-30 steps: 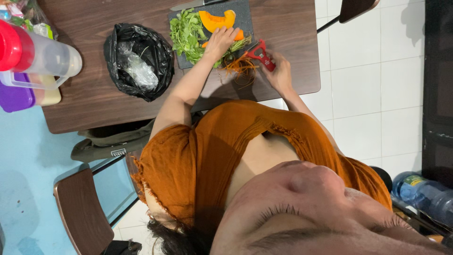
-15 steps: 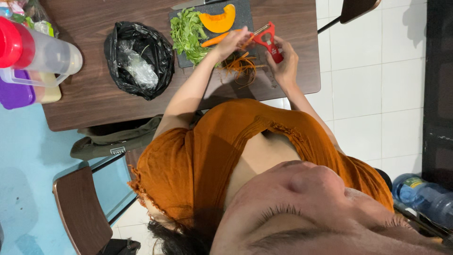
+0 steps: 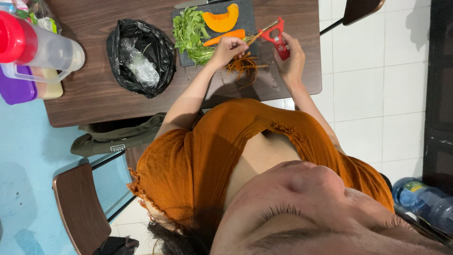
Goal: The person peels a carrot using a peeler and then peels a piece of pumpkin with the peeler.
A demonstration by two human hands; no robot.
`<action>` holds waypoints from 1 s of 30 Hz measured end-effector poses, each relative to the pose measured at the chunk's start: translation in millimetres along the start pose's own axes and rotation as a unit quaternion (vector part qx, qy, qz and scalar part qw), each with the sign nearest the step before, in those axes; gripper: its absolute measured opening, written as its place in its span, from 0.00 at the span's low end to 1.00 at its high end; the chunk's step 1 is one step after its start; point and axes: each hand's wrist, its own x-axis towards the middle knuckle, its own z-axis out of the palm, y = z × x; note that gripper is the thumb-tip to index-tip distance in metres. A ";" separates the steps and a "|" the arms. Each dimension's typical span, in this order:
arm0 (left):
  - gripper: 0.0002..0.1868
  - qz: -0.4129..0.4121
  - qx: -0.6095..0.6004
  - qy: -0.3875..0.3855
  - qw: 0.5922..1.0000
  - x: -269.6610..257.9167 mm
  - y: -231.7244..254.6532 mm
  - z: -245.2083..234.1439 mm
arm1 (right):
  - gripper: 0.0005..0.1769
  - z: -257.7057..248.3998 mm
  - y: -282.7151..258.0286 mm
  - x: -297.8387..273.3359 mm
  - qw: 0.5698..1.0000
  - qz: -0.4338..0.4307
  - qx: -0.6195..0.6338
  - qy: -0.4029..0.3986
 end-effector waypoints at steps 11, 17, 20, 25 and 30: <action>0.01 -0.114 0.545 -0.081 0.826 -26.6 -38.6 -2.2 | 0.19 69.7 134.0 -42.9 0.975 0.210 0.056 0.053; 0.09 0.032 0.589 -0.013 0.808 -31.9 17.0 6.5 | 0.18 97.1 142.5 -61.2 0.968 0.251 -0.018 -0.021; 0.26 -0.029 0.513 0.216 0.830 -6.0 26.4 -8.4 | 0.18 98.6 135.3 -58.0 0.963 0.267 -0.017 -0.034; 0.43 -0.140 0.353 0.403 0.833 46.6 -12.2 -63.9 | 0.18 91.2 117.9 -52.9 0.958 0.283 -0.020 -0.035; 0.39 -0.143 0.279 0.440 0.841 66.2 -70.1 -92.8 | 0.23 84.3 107.2 -55.4 0.944 0.308 -0.092 -0.069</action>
